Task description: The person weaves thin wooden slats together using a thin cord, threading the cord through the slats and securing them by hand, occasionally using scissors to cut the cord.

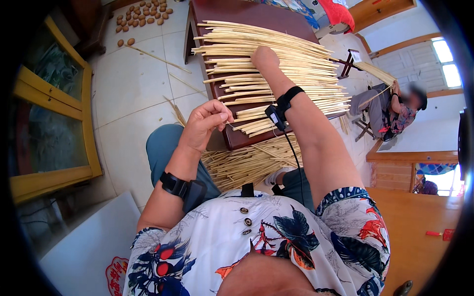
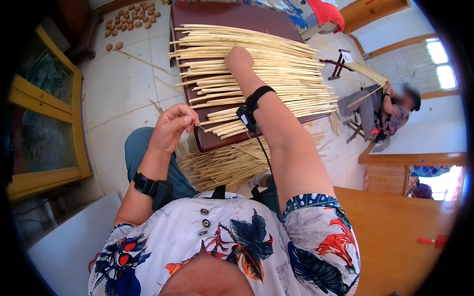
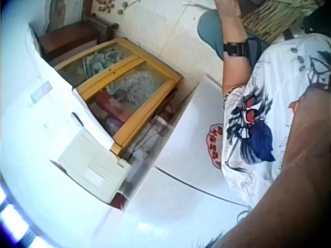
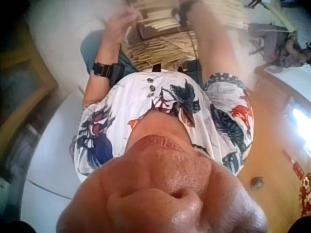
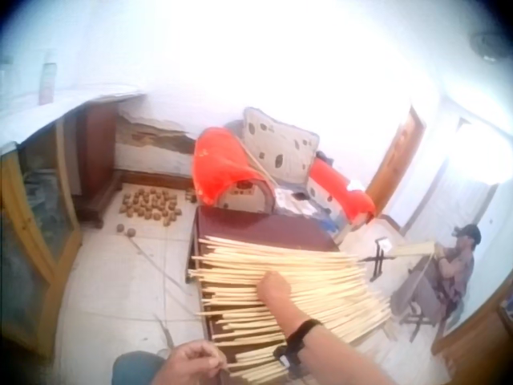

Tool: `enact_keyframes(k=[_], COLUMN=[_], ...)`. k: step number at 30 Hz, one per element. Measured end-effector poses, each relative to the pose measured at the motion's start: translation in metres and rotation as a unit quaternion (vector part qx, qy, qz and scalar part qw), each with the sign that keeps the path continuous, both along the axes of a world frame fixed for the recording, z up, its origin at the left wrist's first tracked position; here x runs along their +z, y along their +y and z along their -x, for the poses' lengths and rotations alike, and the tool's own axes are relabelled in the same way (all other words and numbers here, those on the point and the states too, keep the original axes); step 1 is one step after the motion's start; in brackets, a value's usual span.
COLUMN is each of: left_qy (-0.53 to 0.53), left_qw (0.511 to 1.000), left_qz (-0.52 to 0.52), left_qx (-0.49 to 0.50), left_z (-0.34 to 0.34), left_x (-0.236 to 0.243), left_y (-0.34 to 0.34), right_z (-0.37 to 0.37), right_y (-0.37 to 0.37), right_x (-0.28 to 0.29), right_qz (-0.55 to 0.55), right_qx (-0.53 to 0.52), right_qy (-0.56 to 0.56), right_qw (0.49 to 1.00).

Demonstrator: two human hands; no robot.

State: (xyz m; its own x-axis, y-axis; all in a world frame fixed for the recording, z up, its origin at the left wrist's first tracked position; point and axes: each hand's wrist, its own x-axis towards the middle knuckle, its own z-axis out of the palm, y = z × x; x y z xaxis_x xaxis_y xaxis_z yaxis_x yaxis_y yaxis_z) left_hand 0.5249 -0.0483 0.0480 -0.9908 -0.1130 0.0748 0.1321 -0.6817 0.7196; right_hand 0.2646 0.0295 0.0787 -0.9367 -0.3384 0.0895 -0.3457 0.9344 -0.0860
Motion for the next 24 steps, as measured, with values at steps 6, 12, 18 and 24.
enact_keyframes(k=[6, 12, 18, 24], left_qy=[0.009, 0.027, 0.014, 0.009], left_qw=[0.999, 1.000, 1.000, 0.996], left_qz=[0.023, 0.007, -0.006, -0.052], left_qx=[-0.024, -0.009, -0.011, 0.071], left_z=[0.008, 0.003, 0.009, -0.013], left_x=[-0.003, -0.009, -0.012, -0.024], left_y=[0.006, 0.002, 0.010, 0.002], right_z=[0.056, -0.028, -0.060, -0.109], right_y=[0.039, 0.051, 0.152, 0.282], right_x=[-0.012, 0.091, 0.134, 0.122], right_qz=[-0.025, 0.633, 0.772, 0.836], right_qx=[0.143, 0.028, 0.063, -0.006], right_qy=[0.040, -0.239, -0.254, -0.151], right_qw=[0.989, 0.735, 0.580, 0.528])
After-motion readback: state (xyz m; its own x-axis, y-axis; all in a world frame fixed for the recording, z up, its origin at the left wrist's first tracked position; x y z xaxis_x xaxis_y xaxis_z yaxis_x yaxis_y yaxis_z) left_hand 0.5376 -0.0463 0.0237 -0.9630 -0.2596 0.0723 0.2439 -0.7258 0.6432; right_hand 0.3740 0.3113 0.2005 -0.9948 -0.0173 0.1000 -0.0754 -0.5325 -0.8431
